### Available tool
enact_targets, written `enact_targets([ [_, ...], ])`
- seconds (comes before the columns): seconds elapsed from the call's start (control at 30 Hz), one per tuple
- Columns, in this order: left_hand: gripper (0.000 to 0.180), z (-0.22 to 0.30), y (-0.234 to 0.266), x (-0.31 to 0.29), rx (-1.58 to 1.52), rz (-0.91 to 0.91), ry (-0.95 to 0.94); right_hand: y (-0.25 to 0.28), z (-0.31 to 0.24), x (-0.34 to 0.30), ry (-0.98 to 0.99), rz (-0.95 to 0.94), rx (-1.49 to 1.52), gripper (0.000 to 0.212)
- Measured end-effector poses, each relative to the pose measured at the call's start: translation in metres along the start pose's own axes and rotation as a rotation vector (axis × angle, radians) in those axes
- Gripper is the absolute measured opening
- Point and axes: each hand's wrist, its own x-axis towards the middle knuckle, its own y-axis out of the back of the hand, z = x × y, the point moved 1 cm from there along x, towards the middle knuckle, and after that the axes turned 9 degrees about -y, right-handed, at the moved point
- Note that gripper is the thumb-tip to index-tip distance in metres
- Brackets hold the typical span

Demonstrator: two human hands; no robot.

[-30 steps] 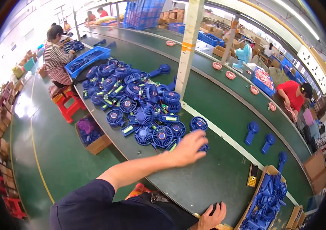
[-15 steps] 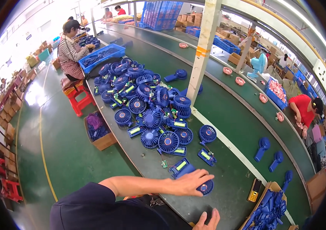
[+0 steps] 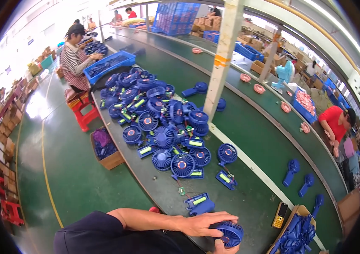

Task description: The person assembles handheld fans by positioning internal circuit components into the handle bases, snapping casing covers onto the handles, testing the fan operation using the power button, and placing the assembled fans on the conveyor belt.

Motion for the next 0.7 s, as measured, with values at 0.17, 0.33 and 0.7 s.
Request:
enact_targets([
  [0.17, 0.060, -0.013, -0.010, -0.022, 0.142, -0.273, 0.099, -0.003, -0.014, -0.006, 0.095, 0.108, 0.019, 0.041],
  [0.33, 0.051, -0.021, -0.014, -0.021, 0.614, -0.187, -0.196, 0.005, -0.011, -0.008, 0.186, 0.188, 0.284, 0.051],
  [0.7, 0.040, -0.022, -0.009, -0.030, 0.181, -0.412, 0.245, 0.050, 0.031, -0.009, 0.190, 0.387, 0.351, 0.051],
])
